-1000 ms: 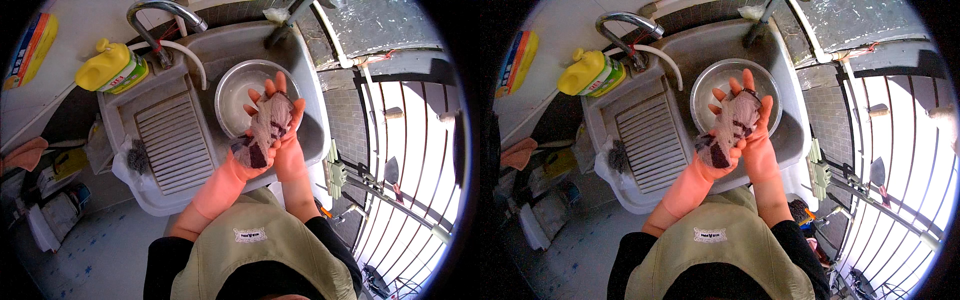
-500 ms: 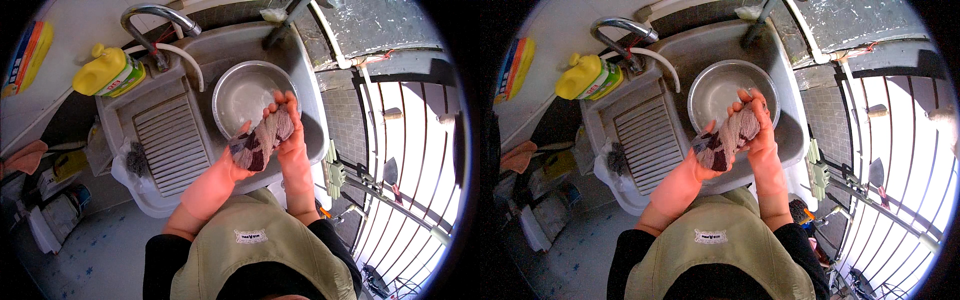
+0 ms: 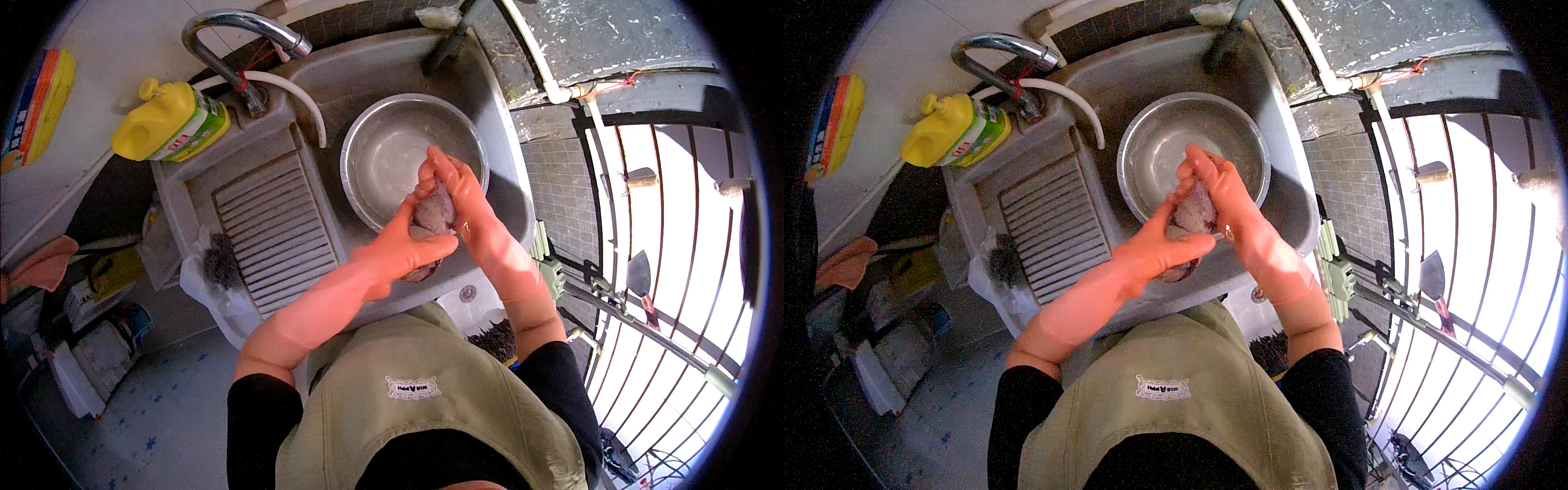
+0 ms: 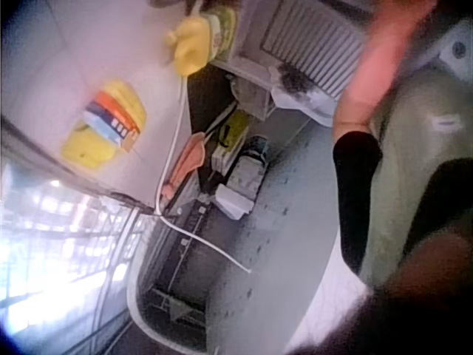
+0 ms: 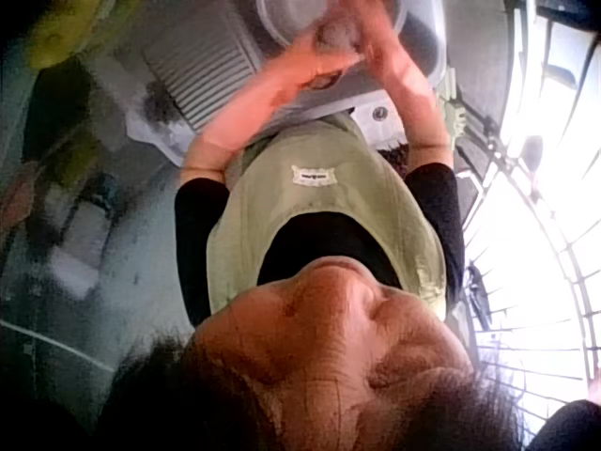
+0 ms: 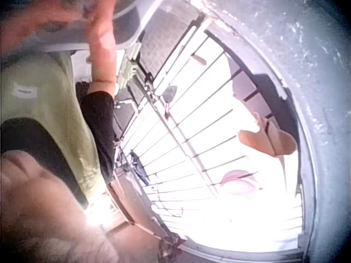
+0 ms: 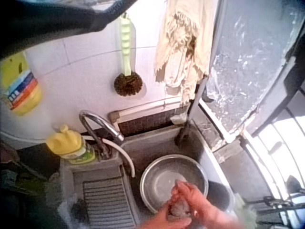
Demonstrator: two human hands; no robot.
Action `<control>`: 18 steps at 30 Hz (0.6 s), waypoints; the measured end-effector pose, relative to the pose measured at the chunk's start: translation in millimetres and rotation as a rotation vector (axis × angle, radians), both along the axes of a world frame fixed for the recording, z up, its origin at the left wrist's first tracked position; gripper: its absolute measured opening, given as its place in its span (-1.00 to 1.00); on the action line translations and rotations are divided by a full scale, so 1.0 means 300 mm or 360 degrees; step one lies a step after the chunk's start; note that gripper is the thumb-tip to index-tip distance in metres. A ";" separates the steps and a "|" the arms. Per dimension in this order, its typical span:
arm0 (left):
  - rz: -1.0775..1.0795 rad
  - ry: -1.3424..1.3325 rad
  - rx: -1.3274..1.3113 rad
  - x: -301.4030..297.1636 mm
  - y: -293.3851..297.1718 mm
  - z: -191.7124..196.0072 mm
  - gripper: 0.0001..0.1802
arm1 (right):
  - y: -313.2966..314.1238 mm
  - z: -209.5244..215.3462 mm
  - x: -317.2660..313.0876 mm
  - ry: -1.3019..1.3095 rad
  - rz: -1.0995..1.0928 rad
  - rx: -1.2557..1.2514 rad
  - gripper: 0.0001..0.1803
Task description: The person arranges leafy green vegetables on a refrigerated display shelf in a grocery store. They then walk to a back room, wash a cloth in a sink, wring it out, and return to the store floor.
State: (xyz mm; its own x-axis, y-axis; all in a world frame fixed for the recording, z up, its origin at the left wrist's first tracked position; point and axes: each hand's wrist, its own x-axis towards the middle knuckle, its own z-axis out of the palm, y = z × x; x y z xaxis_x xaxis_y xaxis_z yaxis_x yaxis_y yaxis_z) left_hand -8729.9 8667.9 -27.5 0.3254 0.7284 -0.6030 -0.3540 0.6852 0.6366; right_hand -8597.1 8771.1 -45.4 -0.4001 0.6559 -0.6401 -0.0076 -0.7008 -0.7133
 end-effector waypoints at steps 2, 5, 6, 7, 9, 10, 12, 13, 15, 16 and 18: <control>-0.0051 0.0209 -0.0110 0.029 0.015 0.021 0.13 | 0.017 -0.038 -0.005 -0.0185 0.0130 0.0017 -0.51; -0.0099 0.0429 -0.0286 0.074 0.040 0.014 0.18 | 0.031 -0.127 -0.003 -0.0497 0.0352 0.0123 -0.51; -0.0110 0.0488 -0.0331 0.107 0.037 -0.063 0.18 | 0.032 -0.157 0.000 -0.0611 0.0426 0.0172 -0.50; -0.0091 0.0559 -0.0305 0.135 0.027 -0.125 0.15 | 0.030 -0.185 0.003 -0.0656 0.0477 0.0225 -0.49; -0.0036 0.0708 -0.0184 0.184 0.011 -0.230 0.09 | 0.022 -0.236 0.013 -0.0753 0.0568 0.0332 -0.48; 0.0007 0.0790 -0.0083 0.208 0.004 -0.276 0.05 | 0.011 -0.270 0.017 -0.0771 0.0496 0.0346 -0.50; 0.0486 0.0375 0.0007 0.279 -0.010 -0.379 -0.12 | -0.015 -0.346 0.024 -0.0805 0.0357 0.0372 -0.53; 0.0713 0.0052 -0.0048 0.310 -0.013 -0.417 -0.21 | -0.024 -0.397 0.043 -0.0825 0.0337 0.0384 -0.52; 0.1165 -0.0708 -0.0253 0.353 -0.009 -0.484 -0.36 | -0.028 -0.459 0.060 -0.0852 0.0321 0.0412 -0.50; 0.1388 -0.1136 -0.0428 0.368 0.000 -0.514 -0.43 | -0.025 -0.460 0.065 -0.0943 0.0347 0.0430 -0.50; 0.1417 -0.1252 -0.0448 0.368 0.003 -0.546 -0.38 | -0.023 -0.416 0.052 -0.1115 0.0402 0.0465 -0.49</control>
